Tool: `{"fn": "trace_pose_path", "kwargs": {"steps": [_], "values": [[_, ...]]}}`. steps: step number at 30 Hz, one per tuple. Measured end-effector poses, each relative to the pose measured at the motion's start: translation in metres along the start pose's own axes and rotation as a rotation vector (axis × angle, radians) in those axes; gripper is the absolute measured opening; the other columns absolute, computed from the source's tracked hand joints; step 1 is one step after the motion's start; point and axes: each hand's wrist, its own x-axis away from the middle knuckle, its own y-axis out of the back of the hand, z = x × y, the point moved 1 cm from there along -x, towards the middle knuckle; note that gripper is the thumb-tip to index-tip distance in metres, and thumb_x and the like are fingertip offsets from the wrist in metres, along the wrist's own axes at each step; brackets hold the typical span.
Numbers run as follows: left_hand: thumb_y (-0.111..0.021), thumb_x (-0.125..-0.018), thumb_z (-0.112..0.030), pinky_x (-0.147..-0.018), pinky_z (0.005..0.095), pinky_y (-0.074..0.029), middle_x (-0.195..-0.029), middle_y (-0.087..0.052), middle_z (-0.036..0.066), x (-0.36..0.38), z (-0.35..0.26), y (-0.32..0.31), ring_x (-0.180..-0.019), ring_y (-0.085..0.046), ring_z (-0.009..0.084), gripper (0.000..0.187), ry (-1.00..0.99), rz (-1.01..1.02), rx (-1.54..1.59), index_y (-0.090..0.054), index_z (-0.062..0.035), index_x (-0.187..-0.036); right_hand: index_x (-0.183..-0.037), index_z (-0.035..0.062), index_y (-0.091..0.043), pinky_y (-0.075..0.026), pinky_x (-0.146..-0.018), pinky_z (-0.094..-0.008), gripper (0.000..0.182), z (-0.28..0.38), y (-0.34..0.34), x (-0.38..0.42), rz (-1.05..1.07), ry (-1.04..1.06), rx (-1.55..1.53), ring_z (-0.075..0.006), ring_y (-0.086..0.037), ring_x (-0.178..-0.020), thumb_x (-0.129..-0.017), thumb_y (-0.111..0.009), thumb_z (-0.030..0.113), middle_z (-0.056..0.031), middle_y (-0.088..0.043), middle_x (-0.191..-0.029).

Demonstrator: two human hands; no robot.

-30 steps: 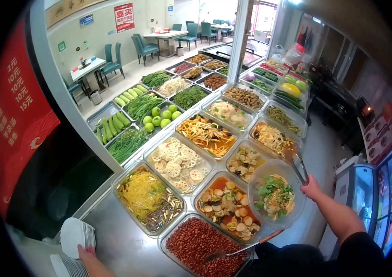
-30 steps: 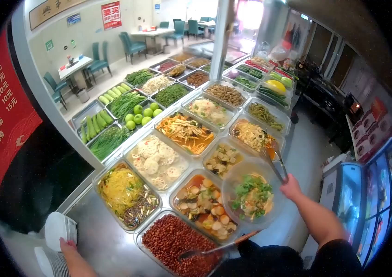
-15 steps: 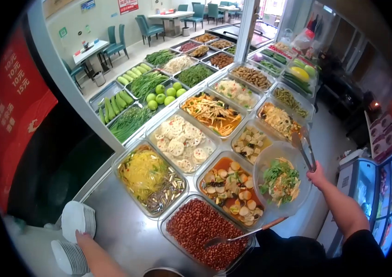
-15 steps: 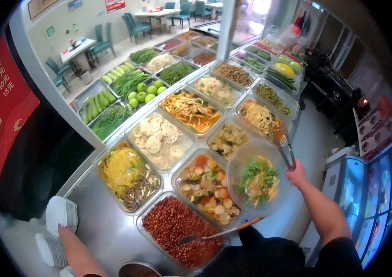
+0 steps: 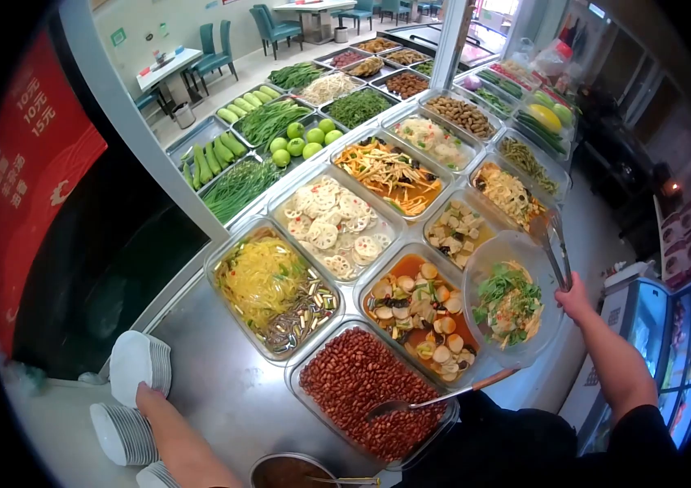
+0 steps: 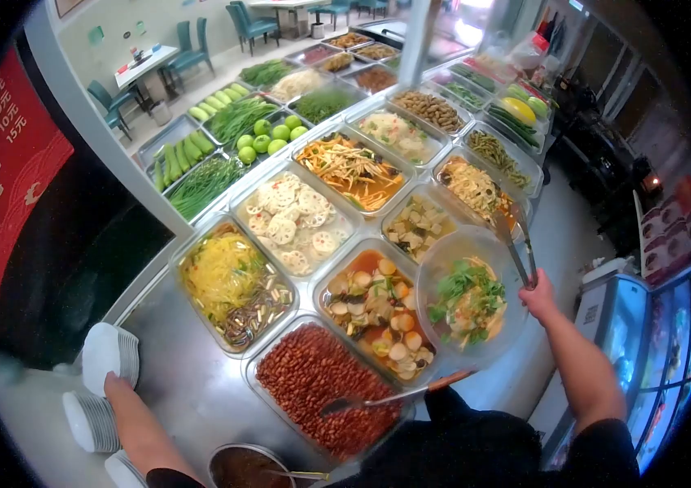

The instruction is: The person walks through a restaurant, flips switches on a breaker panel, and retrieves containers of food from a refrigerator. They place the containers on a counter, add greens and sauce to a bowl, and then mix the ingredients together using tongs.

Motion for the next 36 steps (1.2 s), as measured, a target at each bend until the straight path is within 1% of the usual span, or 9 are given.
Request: {"fn": "trace_pose_path", "kwargs": {"steps": [5,8,10,14,17,21,25,31,36], "values": [[-0.058,-0.083,-0.018,-0.073,0.0342,-0.049,-0.106,-0.058,0.017,0.041,-0.013,-0.001,-0.088,-0.057,0.027,0.038,0.008,-0.017,-0.009,-0.054,0.0039,-0.113,-0.092,0.0039,-0.046,-0.048,-0.05,-0.0309,0.032,-0.001,0.001,0.002,-0.014,0.001,-0.006,-0.0157,-0.057,-0.06,-0.068,-0.067,0.002,-0.0063,-0.056,-0.074],[-0.056,-0.083,-0.014,-0.075,0.0362,-0.049,-0.103,-0.059,0.019,0.034,-0.012,0.011,-0.086,-0.059,0.0292,0.035,-0.255,0.076,-0.265,-0.056,0.0031,-0.114,-0.093,0.0037,-0.047,-0.048,-0.05,-0.031,0.031,-0.001,-0.001,0.0,-0.01,0.007,-0.004,-0.016,-0.057,-0.06,-0.069,-0.067,0.003,-0.0065,-0.056,-0.074],[-0.054,-0.082,-0.009,-0.075,0.0383,-0.049,-0.099,-0.062,0.02,0.051,-0.017,0.01,-0.087,-0.06,0.0307,0.035,-0.854,0.014,-1.27,-0.055,0.0036,-0.115,-0.093,0.0035,-0.047,-0.048,-0.051,-0.0312,0.031,-0.002,-0.001,0.002,-0.016,0.008,0.003,-0.0162,-0.057,-0.061,-0.069,-0.066,0.003,-0.0066,-0.056,-0.074],[-0.052,-0.081,-0.003,-0.078,0.0408,-0.048,-0.097,-0.064,0.021,0.051,-0.019,0.02,-0.088,-0.061,0.0313,0.033,-0.954,0.146,-1.241,-0.057,0.0051,-0.112,-0.095,0.0031,-0.046,-0.048,-0.051,-0.031,0.03,0.01,0.0,0.006,-0.001,-0.003,0.021,-0.0167,-0.057,-0.061,-0.07,-0.064,0.003,-0.0068,-0.056,-0.074],[-0.05,-0.08,-0.001,-0.08,0.0402,-0.047,-0.095,-0.065,0.022,0.035,-0.02,0.014,-0.087,-0.062,0.0318,0.032,-0.883,-0.017,-1.264,-0.059,0.0055,-0.11,-0.095,0.0039,-0.047,-0.047,-0.052,-0.0306,0.029,0.01,-0.001,0.007,-0.003,-0.007,0.015,-0.016,-0.056,-0.059,-0.07,-0.063,0.003,-0.0057,-0.055,-0.073],[-0.05,-0.079,-0.006,-0.084,0.0406,-0.046,-0.104,-0.062,0.022,0.05,-0.024,0.011,-0.094,-0.06,0.034,0.032,-0.593,0.026,-1.001,-0.056,0.0054,-0.108,-0.094,0.0045,-0.048,-0.046,-0.052,-0.0302,0.028,0.014,-0.002,0.009,-0.02,0.001,0.016,-0.0154,-0.054,-0.057,-0.07,-0.062,0.004,-0.0046,-0.054,-0.071],[-0.051,-0.079,-0.009,-0.085,0.0428,-0.046,-0.122,-0.055,0.02,0.1,-0.042,-0.01,-0.107,-0.055,0.0321,0.043,-0.079,0.02,0.252,-0.048,0.0029,-0.119,-0.094,0.0044,-0.048,-0.046,-0.052,-0.0299,0.028,0.021,-0.002,0.011,-0.005,0.0,0.009,-0.0155,-0.055,-0.058,-0.07,-0.062,0.004,-0.0049,-0.054,-0.072],[-0.049,-0.08,-0.01,-0.094,0.0454,-0.044,-0.131,-0.048,0.015,-0.016,-0.038,0.002,-0.119,-0.048,0.0311,0.049,-0.139,0.284,0.566,-0.042,-0.0002,-0.127,-0.094,0.0043,-0.048,-0.047,-0.051,-0.0302,0.028,0.018,-0.002,0.01,-0.007,0.002,0.015,-0.0155,-0.055,-0.058,-0.07,-0.062,0.004,-0.0051,-0.055,-0.072],[-0.051,-0.078,-0.007,-0.093,0.0463,-0.046,-0.128,-0.05,0.015,0.022,-0.043,-0.002,-0.117,-0.05,0.0314,0.052,-0.254,0.286,0.532,-0.041,-0.0003,-0.129,-0.093,0.0048,-0.048,-0.046,-0.05,-0.0305,0.028,0.013,0.0,0.007,-0.003,-0.027,0.033,-0.0157,-0.055,-0.055,-0.07,-0.063,0.004,-0.0054,-0.055,-0.071]]}}
